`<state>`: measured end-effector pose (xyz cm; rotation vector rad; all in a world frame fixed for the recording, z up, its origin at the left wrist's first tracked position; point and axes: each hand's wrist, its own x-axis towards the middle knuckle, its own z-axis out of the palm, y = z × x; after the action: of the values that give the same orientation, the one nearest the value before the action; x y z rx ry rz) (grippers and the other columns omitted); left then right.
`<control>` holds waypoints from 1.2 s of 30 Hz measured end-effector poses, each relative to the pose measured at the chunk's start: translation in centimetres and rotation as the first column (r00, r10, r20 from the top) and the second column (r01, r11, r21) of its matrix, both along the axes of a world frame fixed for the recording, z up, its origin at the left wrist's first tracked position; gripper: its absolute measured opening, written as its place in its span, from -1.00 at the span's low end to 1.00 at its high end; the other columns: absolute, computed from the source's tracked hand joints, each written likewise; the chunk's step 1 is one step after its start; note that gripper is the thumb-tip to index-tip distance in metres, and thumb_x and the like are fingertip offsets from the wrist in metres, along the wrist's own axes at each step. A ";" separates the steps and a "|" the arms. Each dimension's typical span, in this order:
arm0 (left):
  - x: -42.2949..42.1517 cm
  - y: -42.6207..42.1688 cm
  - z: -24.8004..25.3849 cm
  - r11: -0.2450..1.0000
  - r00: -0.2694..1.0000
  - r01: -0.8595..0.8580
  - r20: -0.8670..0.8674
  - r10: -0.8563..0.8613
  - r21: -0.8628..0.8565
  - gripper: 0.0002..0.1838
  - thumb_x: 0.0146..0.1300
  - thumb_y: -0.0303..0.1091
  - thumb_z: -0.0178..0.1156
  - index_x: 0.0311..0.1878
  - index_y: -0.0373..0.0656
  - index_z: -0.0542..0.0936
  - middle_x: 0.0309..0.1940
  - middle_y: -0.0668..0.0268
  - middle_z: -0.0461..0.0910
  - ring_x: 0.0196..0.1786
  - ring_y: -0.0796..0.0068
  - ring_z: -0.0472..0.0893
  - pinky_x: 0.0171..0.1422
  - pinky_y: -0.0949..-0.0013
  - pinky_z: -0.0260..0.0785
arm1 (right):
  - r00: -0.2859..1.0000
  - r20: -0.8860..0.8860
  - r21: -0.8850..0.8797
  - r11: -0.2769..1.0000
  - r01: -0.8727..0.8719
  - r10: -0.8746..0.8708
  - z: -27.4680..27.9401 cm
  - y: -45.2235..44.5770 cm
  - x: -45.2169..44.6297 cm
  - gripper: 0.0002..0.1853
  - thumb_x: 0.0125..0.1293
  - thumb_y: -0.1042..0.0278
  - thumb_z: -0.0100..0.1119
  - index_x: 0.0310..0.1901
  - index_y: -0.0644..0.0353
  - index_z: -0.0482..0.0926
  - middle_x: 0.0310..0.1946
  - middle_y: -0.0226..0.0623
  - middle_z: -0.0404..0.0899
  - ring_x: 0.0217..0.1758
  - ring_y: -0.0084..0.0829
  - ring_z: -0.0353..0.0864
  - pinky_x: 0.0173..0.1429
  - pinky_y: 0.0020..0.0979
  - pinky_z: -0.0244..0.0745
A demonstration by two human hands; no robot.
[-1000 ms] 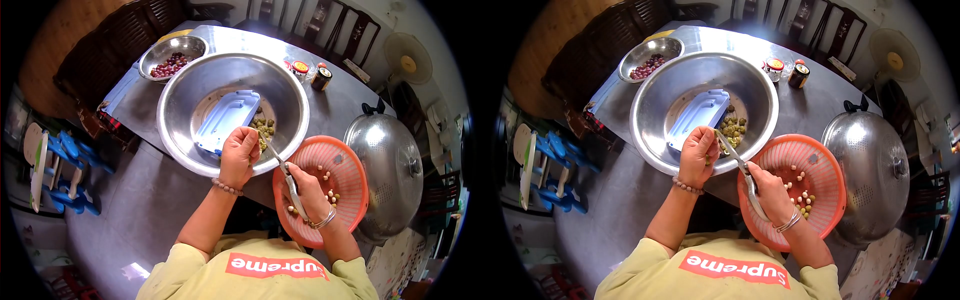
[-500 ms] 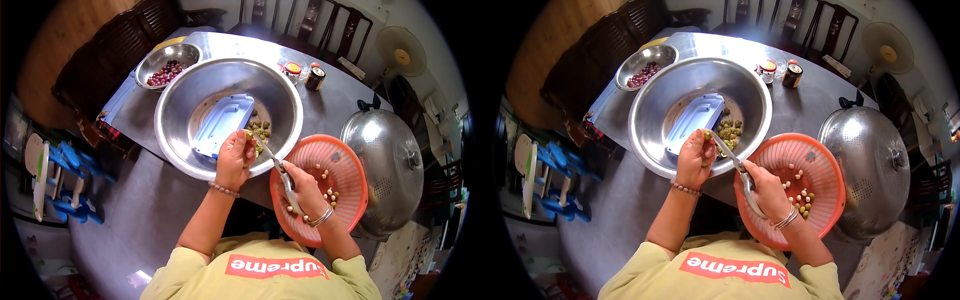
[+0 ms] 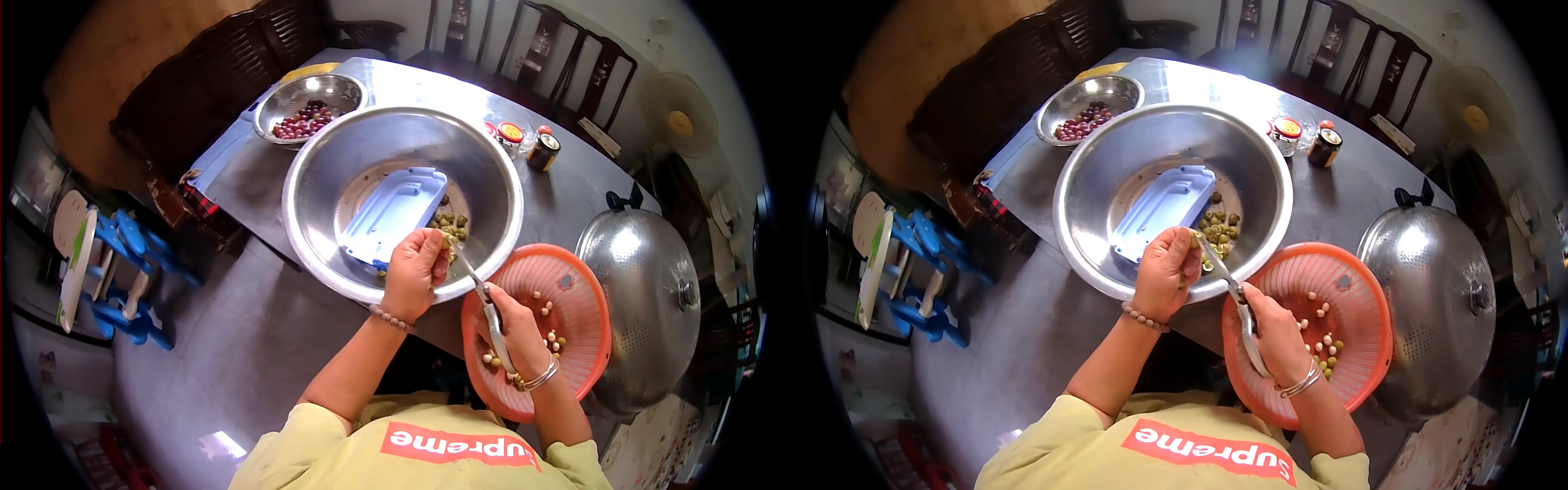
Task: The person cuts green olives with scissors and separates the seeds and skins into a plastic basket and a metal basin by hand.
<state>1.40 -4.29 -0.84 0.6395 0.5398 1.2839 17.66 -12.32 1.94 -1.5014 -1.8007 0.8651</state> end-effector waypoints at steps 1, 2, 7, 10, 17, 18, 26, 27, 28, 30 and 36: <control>0.0 0.0 0.0 1.000 1.000 -0.010 -0.002 0.010 0.003 -0.76 0.29 -0.21 0.03 -0.31 -0.21 0.44 -0.57 0.42 0.37 -0.62 0.71 0.26 -0.60 0.64 0.08 | 1.000 -0.002 0.003 1.000 -0.010 0.010 -0.1 0.0 0.1 -0.59 0.09 0.42 0.18 0.01 0.22 0.38 -0.39 -0.02 0.49 -0.36 -0.08 0.53 -0.25 -0.29 0.43; 0.0 0.0 0.0 1.000 1.000 -0.004 0.003 0.004 -0.002 -0.77 0.29 -0.21 0.03 -0.31 -0.21 0.44 -0.56 0.42 0.37 -0.62 0.71 0.26 -0.60 0.64 0.08 | 0.999 -0.037 -0.042 0.999 -0.005 0.003 -0.3 0.0 0.3 -0.59 0.09 0.43 0.18 0.01 0.23 0.38 -0.41 -0.03 0.48 -0.40 -0.12 0.51 -0.27 -0.33 0.43; -0.1 -0.1 0.1 1.000 0.999 0.019 0.027 -0.019 -0.013 -0.78 0.28 -0.21 0.04 -0.31 -0.19 0.44 -0.55 0.43 0.37 -0.61 0.73 0.26 -0.60 0.66 0.07 | 0.997 -0.078 -0.150 0.989 -0.012 0.000 0.4 -0.1 0.0 -0.58 0.07 0.46 0.20 0.01 0.29 0.38 -0.46 -0.05 0.44 -0.51 -0.25 0.39 -0.32 -0.43 0.39; 0.0 -0.1 0.2 1.000 1.000 0.014 0.025 -0.014 -0.018 -0.78 0.29 -0.21 0.03 -0.31 -0.19 0.44 -0.55 0.43 0.37 -0.60 0.73 0.26 -0.60 0.66 0.07 | 0.998 -0.058 -0.125 0.992 -0.006 -0.002 0.0 -0.1 0.1 -0.59 0.08 0.46 0.19 0.00 0.29 0.39 -0.45 -0.04 0.46 -0.48 -0.23 0.45 -0.31 -0.41 0.41; 0.3 -0.3 0.8 0.997 0.998 -0.058 -0.017 0.057 -0.048 -0.83 0.23 -0.30 0.12 -0.22 -0.17 0.42 -0.52 0.43 0.39 -0.59 0.73 0.28 -0.59 0.67 0.06 | 0.999 0.039 0.079 0.996 0.032 -0.035 -1.1 0.4 0.5 -0.61 0.06 0.51 0.14 -0.01 0.28 0.41 -0.36 0.02 0.51 -0.34 -0.09 0.55 -0.25 -0.31 0.45; 0.1 -0.2 0.2 0.999 0.999 -0.032 -0.008 0.032 -0.009 -0.83 0.22 -0.34 0.14 -0.20 -0.17 0.41 -0.51 0.44 0.40 -0.59 0.73 0.29 -0.59 0.67 0.06 | 0.998 0.059 0.129 0.991 0.027 -0.035 -1.5 0.4 0.5 -0.63 0.08 0.50 0.18 -0.04 0.29 0.40 -0.47 -0.19 0.45 -0.45 -0.35 0.44 -0.34 -0.43 0.39; 0.2 -0.2 0.4 0.999 1.000 -0.006 0.018 0.006 -0.042 -0.83 0.20 -0.38 0.16 -0.22 -0.16 0.40 -0.54 0.49 0.38 -0.61 0.77 0.26 -0.58 0.68 0.05 | 0.987 0.149 0.198 0.980 0.025 -0.055 -0.3 0.2 0.2 -0.58 0.07 0.47 0.21 -0.01 0.29 0.37 -0.45 -0.22 0.41 -0.49 -0.43 0.41 -0.34 -0.43 0.38; 0.2 -0.2 0.5 0.999 1.000 -0.003 0.015 0.003 -0.037 -0.85 0.22 -0.38 0.14 -0.21 -0.17 0.40 -0.53 0.49 0.38 -0.60 0.77 0.26 -0.58 0.68 0.05 | 0.989 0.141 0.165 0.986 0.028 -0.052 -0.2 0.2 0.2 -0.57 0.08 0.41 0.19 0.02 0.23 0.36 -0.44 -0.14 0.42 -0.45 -0.25 0.44 -0.33 -0.33 0.39; 0.3 -0.3 0.5 0.999 1.000 0.000 0.012 0.000 -0.032 -0.86 0.24 -0.37 0.11 -0.20 -0.18 0.40 -0.52 0.49 0.38 -0.60 0.77 0.26 -0.57 0.67 0.06 | 0.990 0.133 0.131 0.991 0.031 -0.048 -0.2 0.2 0.2 -0.56 0.10 0.35 0.17 0.05 0.16 0.36 -0.42 -0.06 0.43 -0.42 -0.08 0.48 -0.32 -0.23 0.39; 0.1 -0.2 0.1 1.000 1.000 0.023 0.006 -0.023 -0.010 -0.86 0.26 -0.37 0.08 -0.18 -0.20 0.41 -0.51 0.47 0.39 -0.58 0.74 0.29 -0.55 0.66 0.08 | 0.993 0.112 0.127 0.992 0.027 -0.041 -0.3 0.2 0.3 -0.56 0.10 0.35 0.17 0.05 0.16 0.36 -0.42 -0.06 0.43 -0.41 -0.08 0.48 -0.32 -0.23 0.39; 0.3 -0.3 0.0 1.000 0.998 0.026 -0.053 -0.026 0.010 -0.85 0.29 -0.36 0.03 -0.17 -0.23 0.41 -0.50 0.44 0.40 -0.56 0.71 0.31 -0.53 0.64 0.10 | 0.997 0.076 0.094 0.995 0.024 -0.032 -0.5 0.2 0.2 -0.56 0.11 0.32 0.19 0.04 0.18 0.37 -0.40 -0.04 0.45 -0.38 -0.08 0.49 -0.29 -0.25 0.40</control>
<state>1.66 -4.55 -0.85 0.6886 0.5668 1.2488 17.85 -12.12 1.44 -1.5153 -1.8449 0.7081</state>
